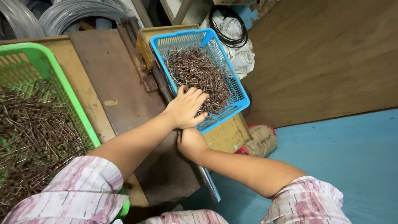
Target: Inspect and align small metal nails using a jig and a metal bar tool
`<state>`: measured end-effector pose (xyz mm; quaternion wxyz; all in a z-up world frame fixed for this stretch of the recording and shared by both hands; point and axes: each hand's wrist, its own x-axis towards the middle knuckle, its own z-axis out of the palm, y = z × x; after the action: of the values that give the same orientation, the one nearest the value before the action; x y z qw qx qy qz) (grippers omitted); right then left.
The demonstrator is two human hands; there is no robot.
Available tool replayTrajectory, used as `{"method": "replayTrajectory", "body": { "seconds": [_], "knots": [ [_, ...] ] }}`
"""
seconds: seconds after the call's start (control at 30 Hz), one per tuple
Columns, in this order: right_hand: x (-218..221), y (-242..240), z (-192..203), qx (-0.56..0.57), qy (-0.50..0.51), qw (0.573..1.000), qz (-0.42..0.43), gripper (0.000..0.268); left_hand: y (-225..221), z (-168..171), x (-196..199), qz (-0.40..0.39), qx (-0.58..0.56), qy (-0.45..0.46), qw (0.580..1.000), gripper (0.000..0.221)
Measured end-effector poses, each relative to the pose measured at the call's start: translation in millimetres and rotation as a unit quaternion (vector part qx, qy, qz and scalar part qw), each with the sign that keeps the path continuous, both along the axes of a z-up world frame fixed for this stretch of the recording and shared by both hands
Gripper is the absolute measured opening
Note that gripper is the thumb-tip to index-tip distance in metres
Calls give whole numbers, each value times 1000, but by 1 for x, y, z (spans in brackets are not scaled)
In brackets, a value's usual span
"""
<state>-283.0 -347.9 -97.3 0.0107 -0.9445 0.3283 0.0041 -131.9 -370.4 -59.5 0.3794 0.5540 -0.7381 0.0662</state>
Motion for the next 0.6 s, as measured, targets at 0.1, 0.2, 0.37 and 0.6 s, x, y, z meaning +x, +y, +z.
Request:
{"method": "replayTrajectory", "body": {
  "seconds": [0.1, 0.2, 0.37, 0.6],
  "knots": [
    [0, 5, 13, 43, 13, 999, -7, 38, 1, 1, 0, -1, 19, -3, 1000, 66],
    [0, 3, 14, 56, 11, 998, -26, 39, 0, 0, 1, -3, 14, -7, 1000, 66],
    [4, -1, 13, 70, 4, 997, -37, 35, -4, -4, -1, 7, 7, -12, 1000, 66],
    [10, 8, 39, 103, -1, 994, -46, 42, -9, -11, -1, 15, 12, -22, 1000, 66]
  ]
}}
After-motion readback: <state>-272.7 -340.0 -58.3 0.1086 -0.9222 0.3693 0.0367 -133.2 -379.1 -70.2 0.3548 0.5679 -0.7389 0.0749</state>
